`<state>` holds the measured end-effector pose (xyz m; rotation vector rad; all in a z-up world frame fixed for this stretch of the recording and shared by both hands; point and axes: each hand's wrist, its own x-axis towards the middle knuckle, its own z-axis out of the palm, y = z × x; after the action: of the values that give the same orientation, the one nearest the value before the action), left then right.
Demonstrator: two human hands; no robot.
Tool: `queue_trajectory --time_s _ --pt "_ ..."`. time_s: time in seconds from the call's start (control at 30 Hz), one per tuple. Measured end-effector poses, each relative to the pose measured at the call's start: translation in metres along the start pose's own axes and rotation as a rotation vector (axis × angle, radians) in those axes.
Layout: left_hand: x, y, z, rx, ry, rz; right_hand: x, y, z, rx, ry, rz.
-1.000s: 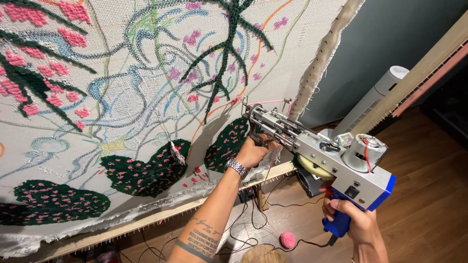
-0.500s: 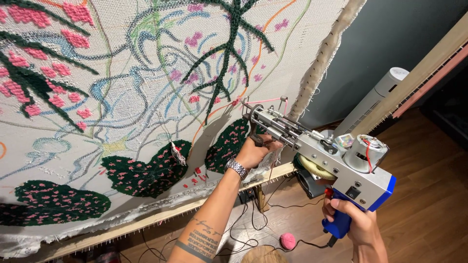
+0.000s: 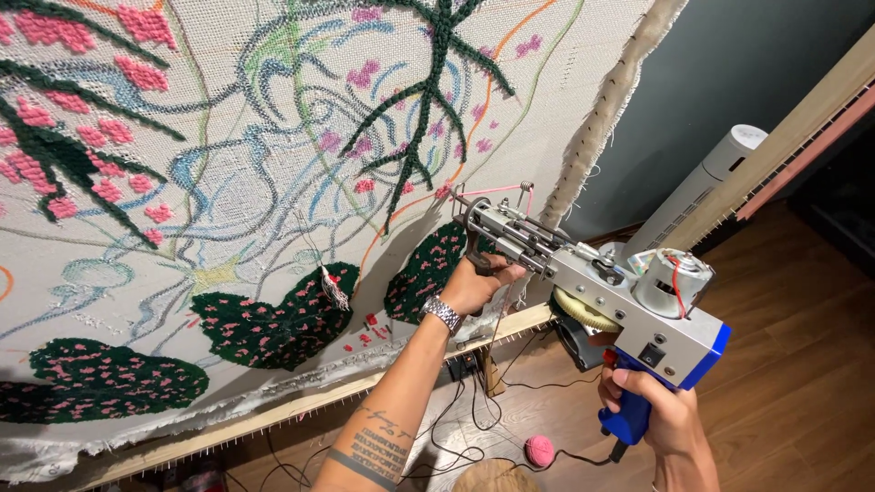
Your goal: Tufting a rug with a floral pattern using a power tufting gun on a large frame.
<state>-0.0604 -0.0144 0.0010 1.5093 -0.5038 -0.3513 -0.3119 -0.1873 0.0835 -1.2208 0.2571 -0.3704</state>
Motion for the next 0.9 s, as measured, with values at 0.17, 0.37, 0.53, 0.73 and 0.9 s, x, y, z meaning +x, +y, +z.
queue_trajectory --time_s 0.17,0.37,0.53,0.73,0.9 --pt "0.002 -0.005 -0.002 0.031 0.023 -0.026 0.004 0.006 -0.006 0.01 -0.033 0.001" --pt "-0.008 0.026 -0.007 0.057 0.007 -0.073 0.005 0.0 0.007 0.013 -0.045 0.0" --pt "0.004 0.011 -0.013 -0.002 0.0 -0.083 0.012 0.002 0.017 0.005 -0.048 0.0" --pt "0.033 -0.025 -0.025 -0.083 0.061 0.003 0.025 0.02 0.022 -0.043 -0.133 0.02" --pt "0.045 -0.032 -0.033 -0.037 0.022 0.155 0.027 0.026 0.031 -0.167 -0.05 0.036"
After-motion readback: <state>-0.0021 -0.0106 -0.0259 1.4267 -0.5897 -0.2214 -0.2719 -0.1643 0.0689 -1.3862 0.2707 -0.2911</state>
